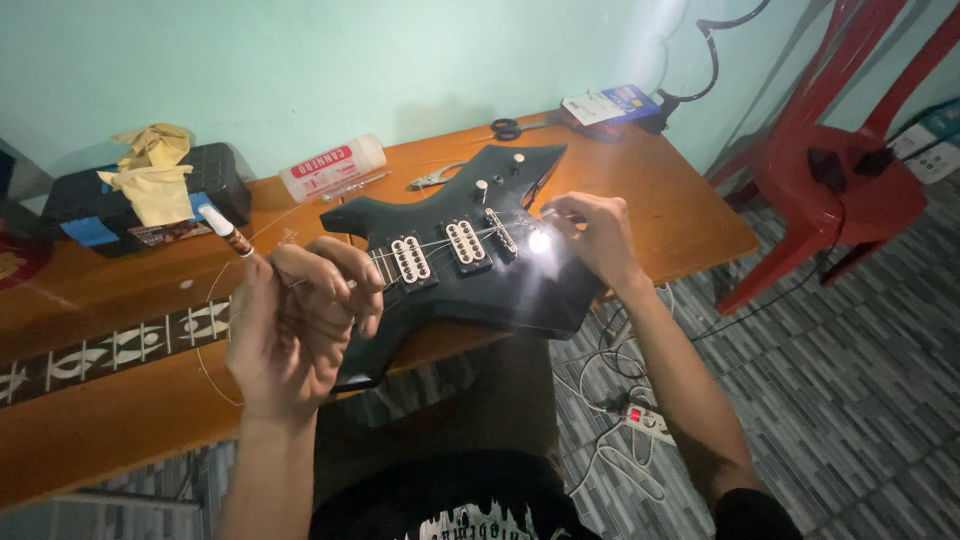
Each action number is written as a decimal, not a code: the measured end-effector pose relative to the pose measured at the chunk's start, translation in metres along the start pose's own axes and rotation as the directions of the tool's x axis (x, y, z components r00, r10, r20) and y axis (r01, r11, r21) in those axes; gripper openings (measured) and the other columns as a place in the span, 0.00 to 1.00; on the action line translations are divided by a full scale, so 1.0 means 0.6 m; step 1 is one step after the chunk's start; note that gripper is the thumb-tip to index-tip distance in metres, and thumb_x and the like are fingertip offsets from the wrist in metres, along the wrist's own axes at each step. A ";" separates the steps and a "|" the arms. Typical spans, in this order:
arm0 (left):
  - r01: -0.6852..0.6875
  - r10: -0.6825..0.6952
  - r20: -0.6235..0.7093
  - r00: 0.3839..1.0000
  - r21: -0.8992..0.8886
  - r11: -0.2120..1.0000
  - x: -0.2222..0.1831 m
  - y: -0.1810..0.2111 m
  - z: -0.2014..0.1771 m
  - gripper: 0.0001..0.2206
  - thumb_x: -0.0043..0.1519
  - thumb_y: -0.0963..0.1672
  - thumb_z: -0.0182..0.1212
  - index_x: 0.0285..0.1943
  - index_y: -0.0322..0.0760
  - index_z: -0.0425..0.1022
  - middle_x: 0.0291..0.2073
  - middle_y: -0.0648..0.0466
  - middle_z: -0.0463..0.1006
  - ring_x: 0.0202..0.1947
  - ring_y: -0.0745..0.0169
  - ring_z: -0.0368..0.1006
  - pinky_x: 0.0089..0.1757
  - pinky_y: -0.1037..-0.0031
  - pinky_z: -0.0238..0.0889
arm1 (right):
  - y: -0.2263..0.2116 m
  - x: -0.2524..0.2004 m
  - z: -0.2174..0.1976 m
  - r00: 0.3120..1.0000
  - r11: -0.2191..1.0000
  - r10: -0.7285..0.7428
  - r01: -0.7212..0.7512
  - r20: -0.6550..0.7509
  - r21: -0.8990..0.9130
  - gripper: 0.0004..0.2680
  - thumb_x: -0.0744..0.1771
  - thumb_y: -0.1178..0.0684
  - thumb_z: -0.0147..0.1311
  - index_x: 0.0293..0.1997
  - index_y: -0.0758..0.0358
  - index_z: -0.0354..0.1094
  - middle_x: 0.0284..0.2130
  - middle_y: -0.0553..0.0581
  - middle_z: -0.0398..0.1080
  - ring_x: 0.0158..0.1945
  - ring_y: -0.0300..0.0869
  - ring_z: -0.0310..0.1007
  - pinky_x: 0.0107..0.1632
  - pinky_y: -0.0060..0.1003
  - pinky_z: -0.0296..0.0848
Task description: The person is stringing a black electric guitar. They begin by manipulating the tuning pegs on the headstock, then move to the bridge area to thread and secure the strings. The person pulls the strings taut and adjusts them at the bridge saddles.
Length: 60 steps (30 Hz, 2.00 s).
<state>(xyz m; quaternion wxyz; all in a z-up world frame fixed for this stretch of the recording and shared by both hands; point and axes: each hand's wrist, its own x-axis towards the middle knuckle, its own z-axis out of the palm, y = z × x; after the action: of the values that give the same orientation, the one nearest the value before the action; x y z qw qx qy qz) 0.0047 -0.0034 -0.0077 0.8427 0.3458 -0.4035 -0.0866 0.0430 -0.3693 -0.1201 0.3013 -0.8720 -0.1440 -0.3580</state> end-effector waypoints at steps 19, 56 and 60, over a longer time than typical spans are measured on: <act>-0.010 0.010 -0.001 1.000 0.036 0.999 -0.003 -0.002 0.003 0.20 0.75 0.48 0.40 0.40 0.30 0.74 0.40 0.37 0.75 0.35 0.52 0.73 0.34 0.74 0.70 | 0.031 -0.017 0.018 0.997 0.996 0.076 -0.076 -0.001 -0.044 0.03 0.63 0.64 0.70 0.34 0.66 0.79 0.30 0.58 0.80 0.30 0.41 0.81 0.34 0.30 0.79; -0.095 0.092 0.030 0.995 0.149 0.984 0.003 -0.034 -0.040 0.23 0.74 0.51 0.32 0.44 0.29 0.69 0.36 0.36 0.74 0.32 0.52 0.78 0.32 0.68 0.74 | -0.057 0.014 -0.025 0.995 1.000 0.004 -0.007 -0.105 -0.030 0.04 0.68 0.64 0.60 0.41 0.62 0.80 0.31 0.58 0.79 0.33 0.52 0.80 0.37 0.38 0.78; -0.098 0.099 -0.006 0.995 0.112 0.989 0.002 -0.038 -0.045 0.22 0.74 0.50 0.34 0.44 0.27 0.69 0.37 0.32 0.75 0.33 0.47 0.80 0.32 0.67 0.73 | -0.043 0.011 -0.022 0.993 0.999 0.036 -0.037 -0.115 -0.011 0.05 0.67 0.66 0.61 0.42 0.62 0.80 0.34 0.61 0.79 0.37 0.52 0.81 0.39 0.40 0.80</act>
<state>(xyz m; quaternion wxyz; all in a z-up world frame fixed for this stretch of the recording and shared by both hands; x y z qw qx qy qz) 0.0284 -0.0069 -0.0336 0.8276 0.3726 -0.4193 -0.0200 0.0283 -0.3574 -0.0968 0.3100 -0.8543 -0.1081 -0.4030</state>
